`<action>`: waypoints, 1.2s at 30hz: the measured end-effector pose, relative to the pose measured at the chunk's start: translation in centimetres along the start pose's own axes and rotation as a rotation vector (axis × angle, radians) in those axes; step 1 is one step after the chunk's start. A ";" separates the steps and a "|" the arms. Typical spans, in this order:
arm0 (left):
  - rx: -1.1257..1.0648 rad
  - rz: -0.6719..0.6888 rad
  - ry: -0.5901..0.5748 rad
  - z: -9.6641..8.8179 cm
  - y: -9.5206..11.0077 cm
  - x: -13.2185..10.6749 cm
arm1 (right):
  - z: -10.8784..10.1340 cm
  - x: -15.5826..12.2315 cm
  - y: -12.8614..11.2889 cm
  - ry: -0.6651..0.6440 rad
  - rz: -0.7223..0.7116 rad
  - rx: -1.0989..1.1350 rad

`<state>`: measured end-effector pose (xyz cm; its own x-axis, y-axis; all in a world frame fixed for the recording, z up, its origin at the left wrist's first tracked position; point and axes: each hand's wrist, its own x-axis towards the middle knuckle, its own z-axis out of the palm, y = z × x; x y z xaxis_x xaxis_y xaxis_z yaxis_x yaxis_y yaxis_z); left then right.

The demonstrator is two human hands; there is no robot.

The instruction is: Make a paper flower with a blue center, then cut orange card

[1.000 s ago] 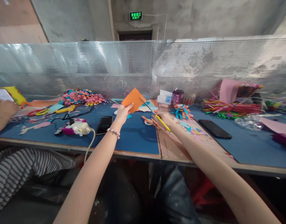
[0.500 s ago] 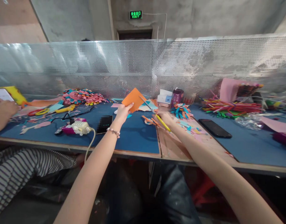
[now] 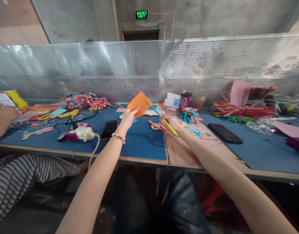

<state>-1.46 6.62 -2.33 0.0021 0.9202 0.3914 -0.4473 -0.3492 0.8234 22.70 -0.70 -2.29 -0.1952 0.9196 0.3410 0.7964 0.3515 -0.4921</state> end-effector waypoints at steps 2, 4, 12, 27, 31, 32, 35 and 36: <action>0.004 -0.002 0.003 0.0 0.0 0.0 | 0.1 0.3 0.1 0.003 -0.001 0.011; 0.008 -0.002 0.005 0.0 -0.1 0.0 | 0.2 0.5 0.3 0.005 -0.002 0.020; 0.025 -0.008 0.004 -0.3 -0.2 0.3 | 0.5 0.1 0.5 -0.014 -0.024 0.051; -0.019 0.015 -0.026 -0.4 -0.6 0.4 | 0.2 0.2 0.9 -0.060 -0.060 0.129; -0.032 0.021 -0.022 -0.5 -0.5 0.5 | 0.2 0.3 0.9 -0.065 -0.066 0.120; -0.033 0.022 -0.024 -0.5 -0.5 0.5 | 0.2 0.3 0.8 -0.066 -0.070 0.115; -0.031 0.020 -0.032 -0.4 -0.3 0.4 | 0.1 0.2 0.8 -0.066 -0.082 0.096; -0.028 0.017 -0.034 -0.4 -0.3 0.4 | 0.1 0.1 0.8 -0.064 -0.087 0.090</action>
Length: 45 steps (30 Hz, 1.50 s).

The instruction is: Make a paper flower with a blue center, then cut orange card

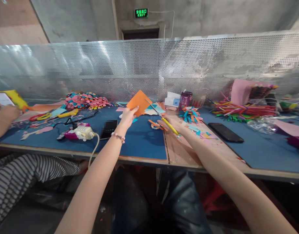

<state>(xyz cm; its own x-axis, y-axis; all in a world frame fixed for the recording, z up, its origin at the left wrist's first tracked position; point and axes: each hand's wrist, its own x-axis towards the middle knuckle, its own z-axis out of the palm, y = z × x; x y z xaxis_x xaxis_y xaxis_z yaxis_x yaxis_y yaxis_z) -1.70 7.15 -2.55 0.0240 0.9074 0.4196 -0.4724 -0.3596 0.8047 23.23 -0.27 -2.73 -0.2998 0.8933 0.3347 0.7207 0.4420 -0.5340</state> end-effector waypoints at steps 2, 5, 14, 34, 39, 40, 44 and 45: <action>0.008 -0.008 -0.003 0.1 0.1 -0.1 | 0.0 -0.1 0.0 0.006 -0.008 -0.009; 0.023 -0.022 -0.022 0.2 0.2 -0.3 | 0.1 0.0 0.0 0.020 -0.020 -0.011; 0.065 -0.043 -0.080 0.5 0.2 -0.6 | 0.3 0.4 0.5 0.041 -0.034 0.028; 0.157 -0.054 -0.121 1.3 0.6 -1.2 | 0.6 -0.2 -1.2 0.111 0.075 0.028; 0.163 -0.050 -0.115 1.2 0.5 -1.1 | 0.7 -0.2 -1.6 0.118 0.079 -0.002; 0.163 -0.048 -0.112 1.2 0.4 -1.1 | 0.7 -0.2 -1.6 0.118 0.077 -0.009; 0.159 -0.046 -0.106 1.1 0.4 -1.1 | 0.7 -0.3 -1.8 0.115 0.070 -0.036; 0.158 -0.047 -0.107 1.1 0.4 -1.1 | 0.6 -0.4 -1.8 0.115 0.069 -0.042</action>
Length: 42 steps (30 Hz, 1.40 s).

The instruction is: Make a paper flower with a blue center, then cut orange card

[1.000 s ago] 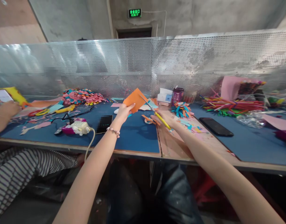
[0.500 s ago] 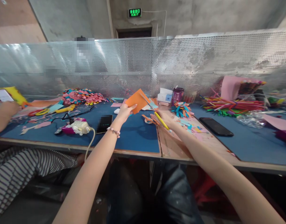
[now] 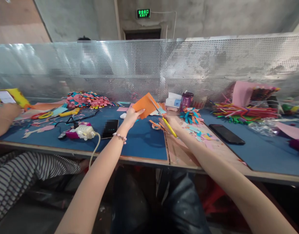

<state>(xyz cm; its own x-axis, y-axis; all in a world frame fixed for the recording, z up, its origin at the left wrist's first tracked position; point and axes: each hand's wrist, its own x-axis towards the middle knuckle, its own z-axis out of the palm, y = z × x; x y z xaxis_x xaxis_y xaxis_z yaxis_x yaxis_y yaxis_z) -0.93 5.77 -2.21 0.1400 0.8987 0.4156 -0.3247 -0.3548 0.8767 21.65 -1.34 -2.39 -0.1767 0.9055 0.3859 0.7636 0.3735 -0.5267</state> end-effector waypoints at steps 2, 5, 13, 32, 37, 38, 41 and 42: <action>-0.002 -0.002 -0.003 0.1 0.1 -0.1 | -0.1 0.0 0.0 0.003 -0.003 -0.012; -0.001 -0.003 0.001 0.3 0.4 -0.3 | -0.1 0.0 0.0 0.012 -0.006 -0.027; 0.001 -0.019 0.016 0.5 0.7 -0.5 | 0.3 0.2 0.1 0.012 0.016 -0.041; 0.021 -0.022 -0.010 0.3 0.4 -0.2 | 0.3 0.2 0.1 -0.013 0.062 -0.012; 0.032 -0.024 -0.026 0.1 0.2 -0.3 | 0.4 0.3 0.4 -0.012 0.035 -0.006; 0.033 -0.027 -0.030 0.1 0.2 -0.3 | 0.4 0.3 0.5 -0.012 0.033 -0.005; 0.040 -0.036 -0.035 0.0 0.0 -0.2 | 0.4 0.4 0.5 -0.013 0.028 -0.001; 0.041 -0.038 -0.033 0.0 0.0 -0.2 | 0.4 0.4 0.5 -0.014 0.024 0.001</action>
<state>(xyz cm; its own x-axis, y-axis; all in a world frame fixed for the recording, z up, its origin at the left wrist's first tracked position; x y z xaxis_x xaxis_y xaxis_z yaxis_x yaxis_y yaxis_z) -0.92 5.60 -2.31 0.1820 0.9030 0.3891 -0.2799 -0.3318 0.9009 21.74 -0.72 -2.82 -0.1667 0.9170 0.3625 0.7671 0.3516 -0.5366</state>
